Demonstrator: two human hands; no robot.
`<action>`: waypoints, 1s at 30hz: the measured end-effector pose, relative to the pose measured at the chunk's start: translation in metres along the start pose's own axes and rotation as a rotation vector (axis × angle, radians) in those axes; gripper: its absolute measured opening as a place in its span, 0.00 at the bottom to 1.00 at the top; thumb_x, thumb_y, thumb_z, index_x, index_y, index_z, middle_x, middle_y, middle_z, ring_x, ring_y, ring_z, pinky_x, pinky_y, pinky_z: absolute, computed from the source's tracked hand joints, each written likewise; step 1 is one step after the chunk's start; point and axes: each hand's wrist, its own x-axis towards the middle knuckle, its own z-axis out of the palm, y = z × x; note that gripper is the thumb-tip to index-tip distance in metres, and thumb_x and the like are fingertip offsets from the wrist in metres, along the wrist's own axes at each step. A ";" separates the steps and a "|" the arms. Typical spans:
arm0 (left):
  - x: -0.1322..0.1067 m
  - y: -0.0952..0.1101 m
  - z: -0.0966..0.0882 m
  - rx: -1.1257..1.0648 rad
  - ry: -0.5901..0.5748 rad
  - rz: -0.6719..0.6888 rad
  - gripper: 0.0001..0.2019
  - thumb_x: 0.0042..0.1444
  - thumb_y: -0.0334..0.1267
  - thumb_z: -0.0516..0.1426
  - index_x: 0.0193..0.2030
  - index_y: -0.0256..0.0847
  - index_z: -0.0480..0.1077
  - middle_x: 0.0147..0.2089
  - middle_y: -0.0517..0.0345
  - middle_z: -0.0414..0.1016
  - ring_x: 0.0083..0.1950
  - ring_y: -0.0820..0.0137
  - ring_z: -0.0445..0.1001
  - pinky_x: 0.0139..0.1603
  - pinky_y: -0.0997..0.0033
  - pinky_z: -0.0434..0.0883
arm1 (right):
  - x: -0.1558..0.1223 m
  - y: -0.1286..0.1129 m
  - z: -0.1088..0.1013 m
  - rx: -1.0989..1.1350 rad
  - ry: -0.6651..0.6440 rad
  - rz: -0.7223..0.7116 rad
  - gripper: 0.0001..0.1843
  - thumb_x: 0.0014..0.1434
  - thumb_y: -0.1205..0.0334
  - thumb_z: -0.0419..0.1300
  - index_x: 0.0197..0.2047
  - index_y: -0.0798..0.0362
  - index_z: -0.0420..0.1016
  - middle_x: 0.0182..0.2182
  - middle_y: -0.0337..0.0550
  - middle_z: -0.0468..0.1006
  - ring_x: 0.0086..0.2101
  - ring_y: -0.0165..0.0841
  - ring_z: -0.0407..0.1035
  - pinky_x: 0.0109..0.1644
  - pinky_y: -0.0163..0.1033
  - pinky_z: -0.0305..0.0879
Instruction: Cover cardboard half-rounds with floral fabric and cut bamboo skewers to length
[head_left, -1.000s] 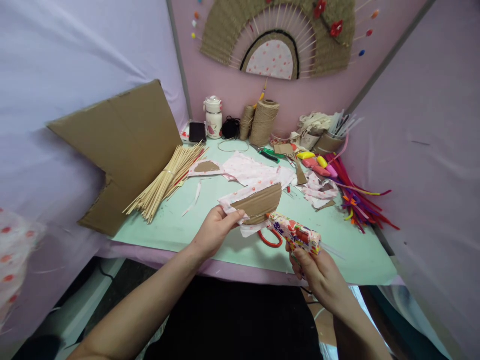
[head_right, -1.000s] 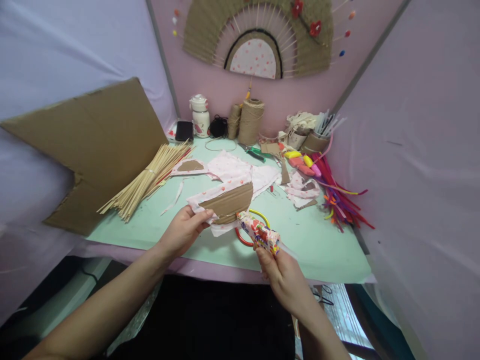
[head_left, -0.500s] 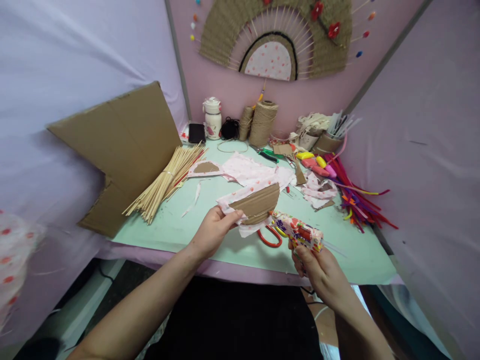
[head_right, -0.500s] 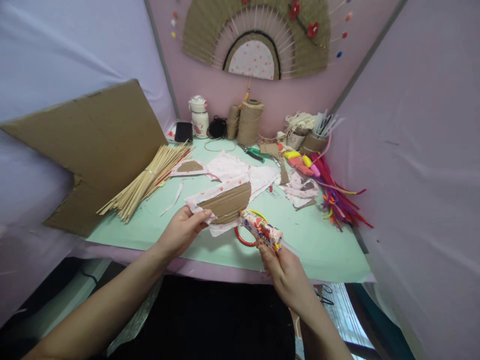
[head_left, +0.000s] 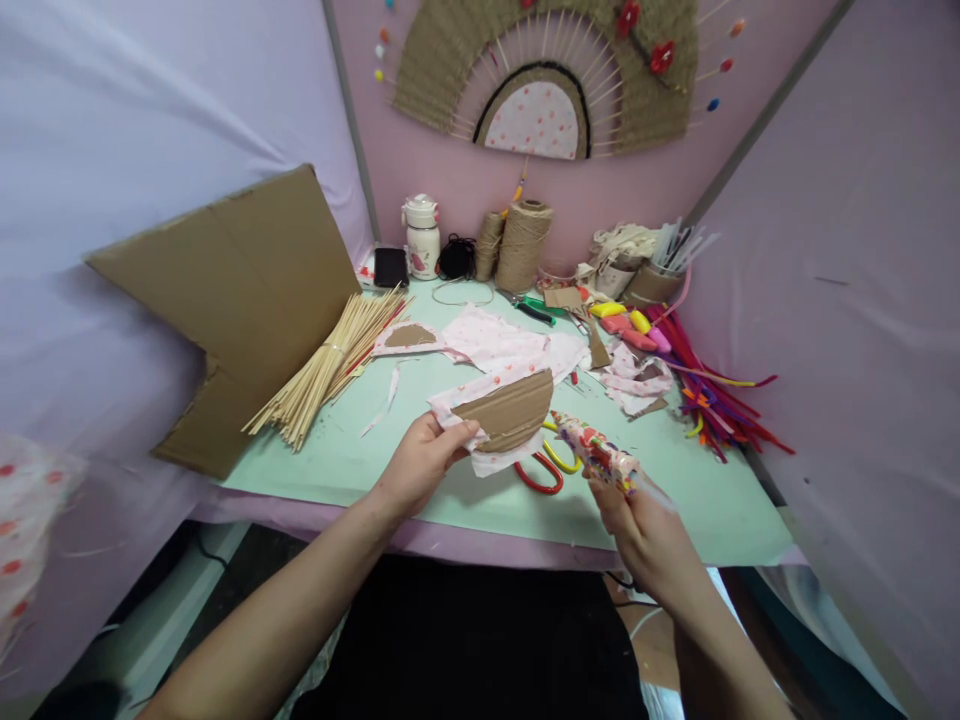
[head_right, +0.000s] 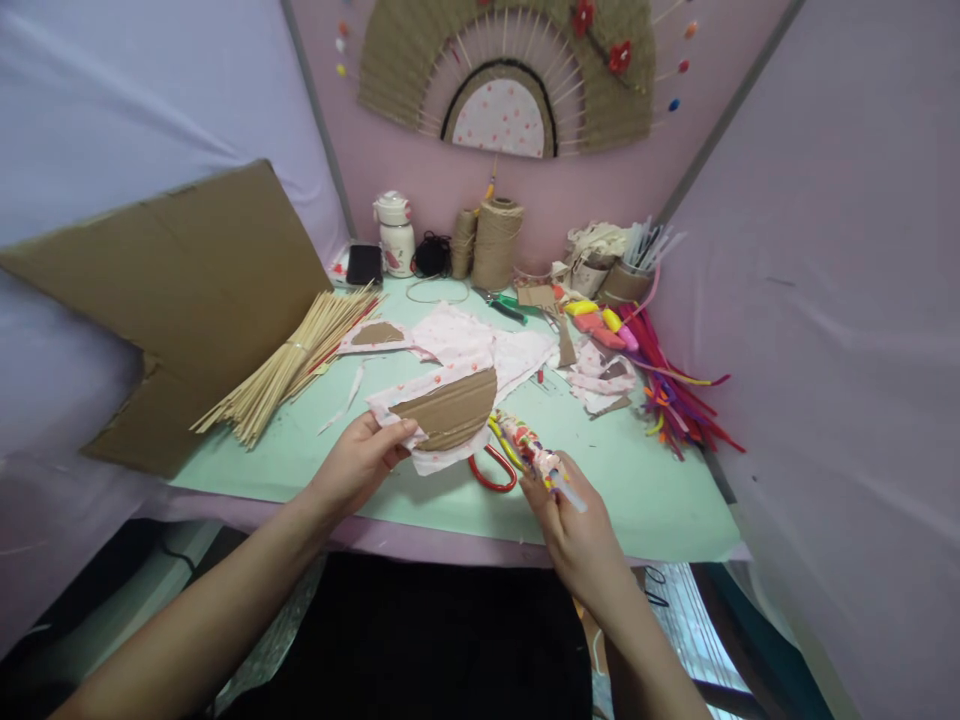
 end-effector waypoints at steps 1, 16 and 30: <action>0.000 0.001 0.000 -0.016 0.013 -0.013 0.16 0.50 0.37 0.63 0.47 0.38 0.75 0.46 0.50 0.79 0.46 0.63 0.76 0.48 0.65 0.71 | 0.003 0.005 -0.002 -0.070 0.027 -0.006 0.17 0.64 0.48 0.48 0.32 0.50 0.67 0.28 0.42 0.70 0.29 0.35 0.66 0.33 0.38 0.63; 0.004 0.008 0.012 -0.148 0.103 -0.040 0.09 0.50 0.35 0.63 0.38 0.36 0.74 0.41 0.52 0.79 0.43 0.68 0.76 0.43 0.71 0.70 | 0.014 0.085 -0.012 -0.903 -0.019 0.258 0.30 0.61 0.48 0.53 0.57 0.64 0.63 0.44 0.64 0.69 0.43 0.54 0.66 0.39 0.52 0.63; -0.002 -0.002 0.037 -0.336 0.041 -0.126 0.05 0.53 0.31 0.58 0.36 0.34 0.74 0.39 0.51 0.79 0.44 0.67 0.76 0.45 0.70 0.70 | 0.021 -0.002 0.052 -0.370 0.533 -0.690 0.09 0.54 0.62 0.65 0.36 0.38 0.72 0.34 0.38 0.66 0.38 0.33 0.62 0.49 0.44 0.55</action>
